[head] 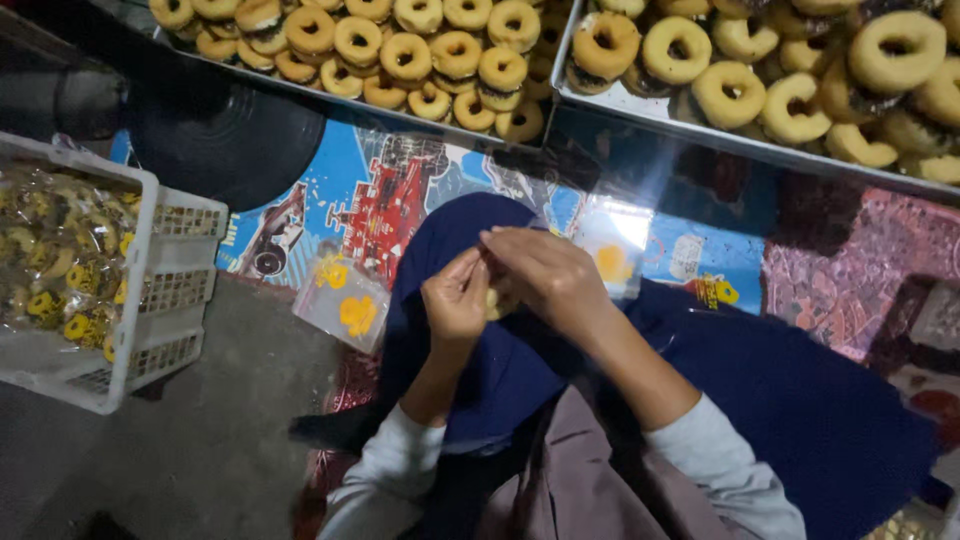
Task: The person sits on the floor and repeatedly picks donuts from metal trays, places them into small clear plastic bags, and sets the sealed bags into a white plastic crate. The person handles plain and chocolate-topped donuts one at a time.
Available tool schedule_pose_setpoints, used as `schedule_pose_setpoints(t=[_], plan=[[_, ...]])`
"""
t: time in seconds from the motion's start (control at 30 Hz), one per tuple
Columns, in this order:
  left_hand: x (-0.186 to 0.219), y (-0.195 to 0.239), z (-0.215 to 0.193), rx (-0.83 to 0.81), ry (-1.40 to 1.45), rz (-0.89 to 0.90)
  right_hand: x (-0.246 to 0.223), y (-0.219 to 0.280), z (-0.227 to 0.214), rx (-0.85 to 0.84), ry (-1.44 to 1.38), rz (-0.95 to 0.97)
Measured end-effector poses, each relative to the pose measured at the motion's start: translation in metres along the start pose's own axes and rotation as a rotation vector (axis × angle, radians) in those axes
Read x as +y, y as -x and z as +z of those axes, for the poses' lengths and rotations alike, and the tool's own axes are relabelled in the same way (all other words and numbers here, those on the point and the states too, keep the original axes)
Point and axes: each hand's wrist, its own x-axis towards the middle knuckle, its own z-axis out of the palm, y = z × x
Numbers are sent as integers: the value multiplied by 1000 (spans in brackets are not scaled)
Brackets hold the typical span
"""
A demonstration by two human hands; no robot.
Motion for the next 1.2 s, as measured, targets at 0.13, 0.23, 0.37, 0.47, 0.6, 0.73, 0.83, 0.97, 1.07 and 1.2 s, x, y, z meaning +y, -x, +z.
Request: schedule_pose_setpoints(t=[0.13, 0.23, 0.37, 0.47, 0.6, 0.73, 0.83, 0.97, 1.07, 1.2], plan=[[23, 1, 6, -35, -660, 83, 18, 0, -6, -103, -37, 172], [40, 8, 10, -43, -437, 233, 47, 3, -13, -83, -36, 487], [51, 4, 26, 176, -14, 21, 66, 25, -25, -201, 204, 973], [35, 17, 24, 96, -314, 283, 32, 84, 18, -97, -758, 834], [0, 15, 5, 283, -177, 152, 42, 108, 60, -42, -953, 889], [-47, -2, -28, 50, 494, -303, 58, 103, 74, -84, -855, 935], [-72, 3, -47, 9, 374, -364, 43, 102, 75, -17, -715, 900], [-68, -4, -47, -178, 74, -415, 31, 78, 59, 21, -636, 799], [-49, -1, -39, -205, 45, -255, 33, 58, 37, 60, -330, 504], [-25, 12, -21, 18, 154, 92, 31, 37, 23, 113, 91, 561]])
